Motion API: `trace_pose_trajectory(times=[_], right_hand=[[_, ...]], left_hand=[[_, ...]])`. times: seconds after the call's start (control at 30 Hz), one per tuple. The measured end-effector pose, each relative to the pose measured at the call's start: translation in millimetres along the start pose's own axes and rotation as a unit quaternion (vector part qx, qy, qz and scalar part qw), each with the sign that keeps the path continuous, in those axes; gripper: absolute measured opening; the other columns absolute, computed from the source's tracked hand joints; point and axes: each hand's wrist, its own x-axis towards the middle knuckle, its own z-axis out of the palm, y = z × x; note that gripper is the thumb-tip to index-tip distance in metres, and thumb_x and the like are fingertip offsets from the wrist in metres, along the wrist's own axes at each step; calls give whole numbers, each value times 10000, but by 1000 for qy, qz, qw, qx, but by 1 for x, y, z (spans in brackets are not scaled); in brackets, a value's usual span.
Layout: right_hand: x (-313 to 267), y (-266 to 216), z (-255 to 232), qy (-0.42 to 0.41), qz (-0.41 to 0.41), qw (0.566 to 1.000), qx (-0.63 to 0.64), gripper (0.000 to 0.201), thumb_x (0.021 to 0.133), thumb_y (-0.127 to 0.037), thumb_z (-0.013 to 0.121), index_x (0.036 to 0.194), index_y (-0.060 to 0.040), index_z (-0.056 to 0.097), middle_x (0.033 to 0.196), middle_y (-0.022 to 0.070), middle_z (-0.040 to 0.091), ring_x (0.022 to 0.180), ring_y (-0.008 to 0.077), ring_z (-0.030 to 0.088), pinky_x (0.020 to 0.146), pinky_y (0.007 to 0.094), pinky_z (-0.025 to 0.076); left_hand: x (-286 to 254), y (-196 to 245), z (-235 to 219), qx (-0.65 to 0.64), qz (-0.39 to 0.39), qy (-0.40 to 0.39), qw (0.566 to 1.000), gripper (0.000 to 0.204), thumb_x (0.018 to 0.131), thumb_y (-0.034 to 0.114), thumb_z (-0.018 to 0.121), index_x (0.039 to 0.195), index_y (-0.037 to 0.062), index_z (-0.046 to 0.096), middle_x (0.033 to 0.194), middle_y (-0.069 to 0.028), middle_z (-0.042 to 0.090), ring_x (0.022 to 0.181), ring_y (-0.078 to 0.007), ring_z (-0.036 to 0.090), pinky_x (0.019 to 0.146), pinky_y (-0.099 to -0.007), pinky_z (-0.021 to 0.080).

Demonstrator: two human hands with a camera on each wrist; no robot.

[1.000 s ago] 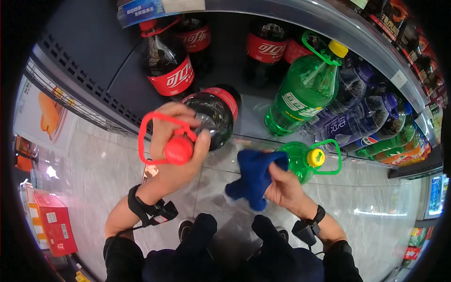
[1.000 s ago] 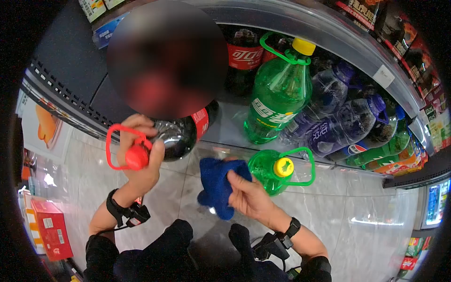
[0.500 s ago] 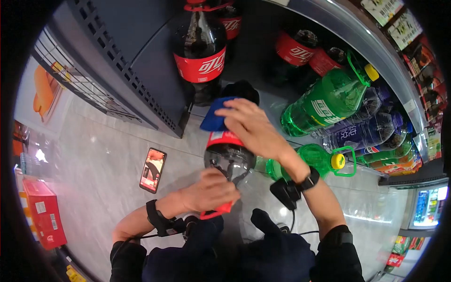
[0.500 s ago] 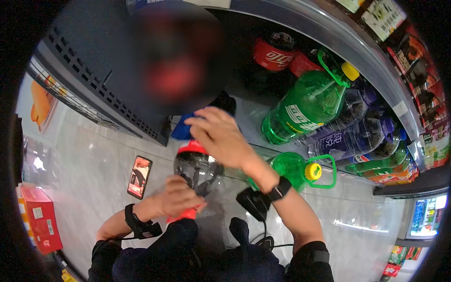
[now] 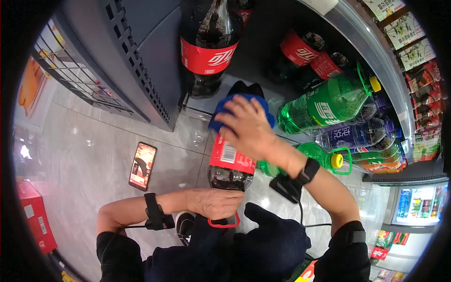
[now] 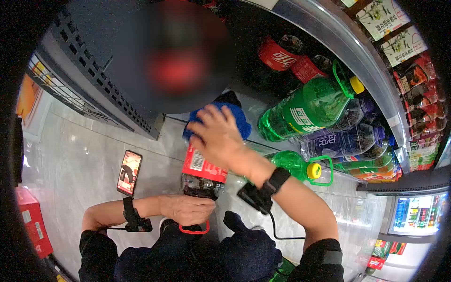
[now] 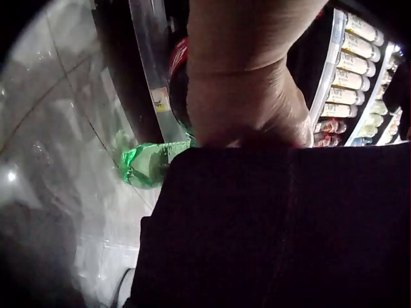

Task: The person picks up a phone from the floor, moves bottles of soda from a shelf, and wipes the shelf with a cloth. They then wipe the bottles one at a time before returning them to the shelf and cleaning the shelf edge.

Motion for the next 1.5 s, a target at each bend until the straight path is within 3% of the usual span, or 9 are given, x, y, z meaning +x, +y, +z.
trace_pose_trajectory(times=[0.3, 0.57, 0.63, 0.77, 0.83, 0.93, 1.17, 1.43, 1.5], right_hand=[[85, 87, -17, -198, 408, 890, -44, 440, 832, -415, 411, 1219, -218, 483, 1234, 131, 468, 1095, 299, 479, 974, 338, 319], [46, 146, -17, -121, -20, 940, 319, 379, 795, -379, 476, 1072, -145, 589, 1087, 56, 569, 996, 163, 523, 903, 271, 363], [62, 107, -43, -216, 389, 812, 378, 317, 787, -324, 509, 1005, -112, 600, 993, 64, 598, 889, 155, 558, 835, 252, 395], [53, 104, -43, -170, 253, 865, 399, 289, 776, -301, 548, 966, -91, 604, 941, 72, 610, 812, 146, 566, 790, 244, 407], [61, 80, -52, -185, 351, 722, 567, 230, 809, -264, 514, 934, -96, 611, 934, 45, 610, 830, 135, 587, 771, 248, 445], [57, 87, -1, -41, 128, 879, 458, 350, 762, -412, 542, 874, -90, 619, 862, 62, 630, 757, 163, 603, 726, 265, 466], [50, -5, 97, -267, 351, 545, 713, 585, 740, -548, 497, 1103, -92, 542, 1159, 148, 520, 1075, 269, 480, 879, 436, 394], [-1, -43, 196, -386, 400, 595, 581, 481, 781, -479, 524, 1087, -109, 547, 1005, 69, 587, 921, 249, 563, 804, 381, 444], [-6, -13, 223, -421, 244, 734, 475, 422, 820, -391, 505, 1108, -82, 520, 1008, 88, 584, 944, 252, 555, 804, 369, 438]], left_hand=[[-31, -18, 3, -5, 48, -69, 996, 185, 683, 115, 538, 799, -23, 578, 902, -148, 577, 996, -265, 524, 993, -365, 341], [-46, -16, -3, 86, 109, -112, 984, 200, 701, 118, 520, 847, 10, 603, 933, -113, 588, 998, -246, 515, 1031, -378, 282], [-44, -12, -10, 87, 123, -125, 981, 205, 704, 118, 517, 853, 7, 604, 939, -116, 588, 994, -247, 516, 1032, -377, 281], [-41, 8, -35, 18, 112, -61, 992, 177, 698, 105, 511, 804, -3, 603, 910, -126, 586, 959, -259, 523, 1028, -388, 282], [-38, 19, -73, -28, 104, -178, 978, 161, 675, 97, 525, 771, -10, 596, 865, -129, 587, 929, -271, 534, 998, -395, 325], [-35, 31, -123, -44, 90, -162, 982, 145, 657, 91, 541, 754, -7, 586, 855, -130, 584, 920, -261, 539, 968, -392, 363], [6, 38, -198, -275, -174, -140, 935, 248, 608, 73, 622, 833, -18, 570, 919, -114, 577, 1002, -256, 526, 970, -427, 370], [-10, 20, -179, -362, -441, 88, 817, 162, 577, 3, 711, 693, 31, 601, 721, -56, 631, 738, -227, 629, 810, -370, 491], [-21, 19, -169, -310, -478, 106, 815, 174, 557, 2, 714, 655, 34, 575, 715, -58, 625, 754, -227, 627, 798, -359, 494]])
